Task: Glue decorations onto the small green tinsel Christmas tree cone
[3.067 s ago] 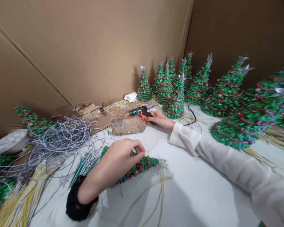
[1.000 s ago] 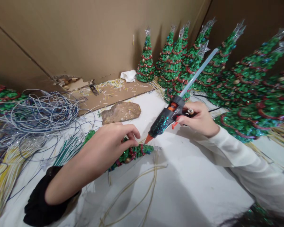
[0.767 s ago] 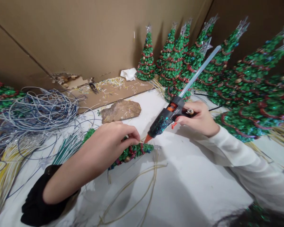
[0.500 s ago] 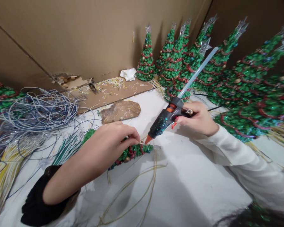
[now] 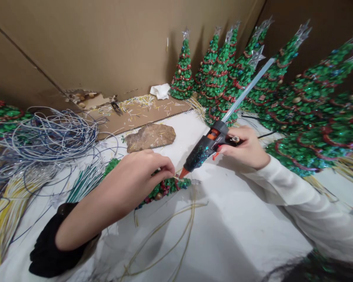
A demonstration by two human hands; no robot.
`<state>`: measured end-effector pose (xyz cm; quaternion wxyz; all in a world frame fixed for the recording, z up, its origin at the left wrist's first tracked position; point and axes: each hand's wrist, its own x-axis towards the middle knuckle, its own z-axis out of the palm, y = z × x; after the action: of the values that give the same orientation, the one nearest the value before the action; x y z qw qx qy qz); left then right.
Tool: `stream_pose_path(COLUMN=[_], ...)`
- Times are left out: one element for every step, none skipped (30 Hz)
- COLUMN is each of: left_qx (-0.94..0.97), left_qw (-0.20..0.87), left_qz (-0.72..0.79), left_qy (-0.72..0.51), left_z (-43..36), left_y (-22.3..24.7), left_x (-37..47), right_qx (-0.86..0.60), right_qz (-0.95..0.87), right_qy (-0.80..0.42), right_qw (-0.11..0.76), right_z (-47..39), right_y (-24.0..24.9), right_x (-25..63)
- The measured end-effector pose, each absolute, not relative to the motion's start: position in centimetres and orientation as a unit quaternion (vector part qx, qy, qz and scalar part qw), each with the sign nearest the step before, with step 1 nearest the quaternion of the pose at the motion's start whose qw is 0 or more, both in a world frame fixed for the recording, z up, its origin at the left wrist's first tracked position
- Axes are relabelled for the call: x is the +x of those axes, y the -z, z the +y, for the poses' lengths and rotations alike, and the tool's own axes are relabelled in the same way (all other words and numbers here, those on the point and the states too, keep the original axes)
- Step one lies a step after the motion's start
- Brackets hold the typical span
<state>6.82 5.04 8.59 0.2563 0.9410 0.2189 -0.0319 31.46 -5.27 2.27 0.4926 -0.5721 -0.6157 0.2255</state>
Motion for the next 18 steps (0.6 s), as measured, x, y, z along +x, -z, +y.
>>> stream_pose_path(left_qx=[0.941, 0.942, 0.943, 0.943, 0.943, 0.944, 0.944, 0.944, 0.945, 0.946, 0.948, 0.95, 0.951, 0.953, 0.954, 0.956, 0.956, 0.957], left_qw=[0.255, 0.254, 0.252, 0.251, 0.251, 0.252, 0.252, 0.251, 0.25, 0.246, 0.242, 0.237, 0.232, 0.226, 0.222, 0.217, 0.215, 0.212], left_qz=[0.219, 0.218, 0.217, 0.215, 0.214, 0.213, 0.211, 0.21, 0.209, 0.207, 0.205, 0.202, 0.2, 0.198, 0.196, 0.195, 0.194, 0.194], left_qy=[0.032, 0.032, 0.032, 0.031, 0.03, 0.029, 0.029, 0.029, 0.03, 0.031, 0.033, 0.035, 0.037, 0.038, 0.039, 0.04, 0.042, 0.043], left_z=[5.04, 5.05, 5.06, 5.08, 5.1, 5.11, 5.13, 5.14, 5.15, 5.15, 5.15, 5.15, 5.14, 5.13, 5.12, 5.11, 5.1, 5.09], left_y=[-8.58, -8.55, -8.51, -8.47, -8.42, -8.38, -8.35, -8.33, -8.34, -8.35, -8.38, -8.42, -8.46, -8.49, -8.51, -8.53, -8.54, -8.53], left_x=[6.81, 6.8, 6.78, 6.77, 6.75, 6.74, 6.73, 6.73, 6.74, 6.75, 6.76, 6.77, 6.78, 6.79, 6.79, 6.78, 6.77, 6.76], right_qx=[-0.575, -0.577, -0.577, -0.575, -0.571, -0.565, -0.56, -0.555, -0.551, -0.546, -0.541, -0.536, -0.531, -0.526, -0.522, -0.519, -0.516, -0.513], right_qz=[-0.612, -0.61, -0.61, -0.612, -0.616, -0.62, -0.624, -0.628, -0.632, -0.636, -0.64, -0.645, -0.649, -0.652, -0.655, -0.658, -0.66, -0.662], right_qy=[-0.224, -0.223, -0.223, -0.223, -0.224, -0.223, -0.221, -0.216, -0.212, -0.207, -0.203, -0.199, -0.197, -0.195, -0.192, -0.189, -0.185, -0.181], right_qw=[0.494, 0.495, 0.495, 0.495, 0.495, 0.497, 0.499, 0.501, 0.503, 0.504, 0.506, 0.507, 0.508, 0.51, 0.511, 0.512, 0.513, 0.515], right_z=[-5.28, -5.29, -5.31, -5.33, -5.35, -5.37, -5.38, -5.39, -5.37, -5.35, -5.31, -5.26, -5.22, -5.19, -5.16, -5.15, -5.15, -5.16], right_y=[-2.25, -2.24, -2.23, -2.22, -2.21, -2.21, -2.2, -2.19, -2.18, -2.16, -2.15, -2.14, -2.14, -2.13, -2.13, -2.14, -2.15, -2.17], right_x=[31.45, 31.45, 31.47, 31.49, 31.51, 31.52, 31.52, 31.5, 31.47, 31.44, 31.41, 31.4, 31.4, 31.41, 31.44, 31.46, 31.48, 31.5])
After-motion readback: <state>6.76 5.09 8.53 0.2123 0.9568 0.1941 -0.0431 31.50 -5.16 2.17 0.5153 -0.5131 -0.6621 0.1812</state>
